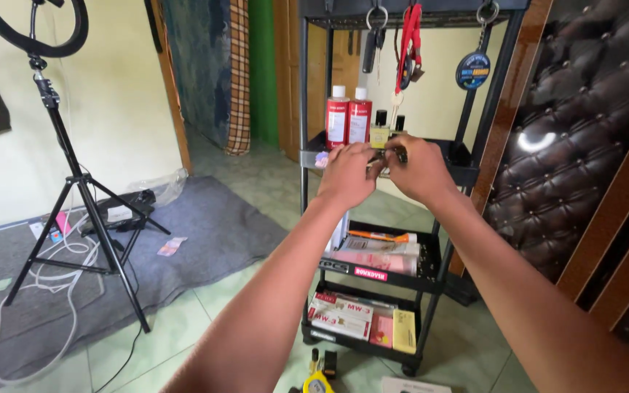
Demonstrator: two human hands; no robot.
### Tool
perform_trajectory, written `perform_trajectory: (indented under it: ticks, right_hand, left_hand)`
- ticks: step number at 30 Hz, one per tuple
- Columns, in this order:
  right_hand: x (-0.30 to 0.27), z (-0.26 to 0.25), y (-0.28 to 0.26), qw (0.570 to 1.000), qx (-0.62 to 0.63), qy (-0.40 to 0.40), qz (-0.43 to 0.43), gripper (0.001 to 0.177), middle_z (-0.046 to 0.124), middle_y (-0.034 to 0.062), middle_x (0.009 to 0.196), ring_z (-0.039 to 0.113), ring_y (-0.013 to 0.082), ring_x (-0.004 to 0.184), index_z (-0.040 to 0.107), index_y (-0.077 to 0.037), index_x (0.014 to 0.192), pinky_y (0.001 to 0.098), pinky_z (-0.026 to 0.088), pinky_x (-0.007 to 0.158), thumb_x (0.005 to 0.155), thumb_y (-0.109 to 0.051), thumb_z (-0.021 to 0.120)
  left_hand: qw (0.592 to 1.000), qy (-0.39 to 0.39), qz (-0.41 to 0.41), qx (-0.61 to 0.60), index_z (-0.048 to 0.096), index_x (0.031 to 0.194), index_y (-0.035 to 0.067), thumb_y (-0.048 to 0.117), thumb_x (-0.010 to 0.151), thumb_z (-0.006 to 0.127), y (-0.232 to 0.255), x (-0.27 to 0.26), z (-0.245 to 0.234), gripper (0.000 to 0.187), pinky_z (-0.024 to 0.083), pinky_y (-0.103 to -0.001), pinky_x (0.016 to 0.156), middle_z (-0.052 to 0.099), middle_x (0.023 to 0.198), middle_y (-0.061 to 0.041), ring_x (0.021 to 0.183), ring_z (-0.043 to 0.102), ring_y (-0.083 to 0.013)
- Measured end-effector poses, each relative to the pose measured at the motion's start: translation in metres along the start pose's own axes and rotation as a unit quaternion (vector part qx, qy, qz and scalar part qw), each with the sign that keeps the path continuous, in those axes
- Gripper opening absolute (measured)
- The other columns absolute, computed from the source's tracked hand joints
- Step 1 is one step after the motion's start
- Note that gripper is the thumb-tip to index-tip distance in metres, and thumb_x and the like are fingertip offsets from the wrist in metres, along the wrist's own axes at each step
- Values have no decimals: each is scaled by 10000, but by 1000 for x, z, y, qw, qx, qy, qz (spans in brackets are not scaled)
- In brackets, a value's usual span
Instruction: Organizing and cleaning various cosmetic or cleaning bottles and placing them on a black tiered rolling shelf.
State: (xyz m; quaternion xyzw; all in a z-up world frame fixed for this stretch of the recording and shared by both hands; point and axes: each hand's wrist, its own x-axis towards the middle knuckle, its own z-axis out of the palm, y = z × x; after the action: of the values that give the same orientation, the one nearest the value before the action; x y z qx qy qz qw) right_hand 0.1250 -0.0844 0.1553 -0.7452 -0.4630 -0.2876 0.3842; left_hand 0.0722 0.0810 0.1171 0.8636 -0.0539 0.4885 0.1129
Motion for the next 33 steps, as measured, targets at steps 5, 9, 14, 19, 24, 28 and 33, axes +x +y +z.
perform_trajectory:
  ticks: [5,9,14,19,24,28,33]
  right_hand:
    - [-26,5,-9,1000,13,23,-15,246,728,224,1050,720,386,972,709,2,1120,423,573,852,891,-78,669]
    - [-51,12,-12,996,19,57,-67,269,712,218,1137,701,392,1053,683,0,1143,436,555,930,876,-31,663]
    - [-112,22,-31,988,28,118,-100,284,694,229,1226,659,425,1122,675,3,1178,447,530,958,896,-24,699]
    - [-207,63,-20,996,66,66,3,231,723,187,1147,707,371,1066,685,-18,1141,415,554,944,912,-17,657]
    - [-282,99,-18,977,161,-13,142,146,764,122,1053,761,220,994,694,-34,1086,331,598,835,958,-74,636]
    - [-329,144,1,964,160,-51,207,147,777,110,988,771,184,922,704,-38,1070,320,596,791,943,-76,643]
    - [-371,222,40,939,136,-205,239,208,789,97,992,771,193,897,736,-68,1075,317,594,805,905,-23,625]
  left_hand:
    - [999,2,5,40,633,1328,80,227,899,694,11,-21,-6,458,303,-473,1196,584,1397,-116,1340,509,-289]
    - [999,34,12,16,575,1420,68,194,892,688,23,-46,-16,555,341,-452,1169,504,1488,-156,1418,424,-339]
    - [997,15,-66,-35,608,1354,53,175,914,669,37,-119,-30,461,405,-473,1101,506,1517,-163,1335,507,-355]
    - [977,46,-177,-105,646,1247,12,64,928,648,31,-248,-30,323,495,-444,1048,606,1349,-207,1224,595,-417]
    - [958,21,-257,-125,672,1150,-16,-113,831,554,28,-345,-50,353,522,-431,955,657,1180,-219,1106,630,-429]
    - [926,-7,-361,-115,712,1073,3,-115,827,544,2,-411,-26,321,542,-421,871,689,1109,-222,1006,670,-407]
    - [877,-116,-450,-120,725,1078,18,-72,817,563,-31,-466,20,320,564,-397,812,737,978,-241,899,728,-365]
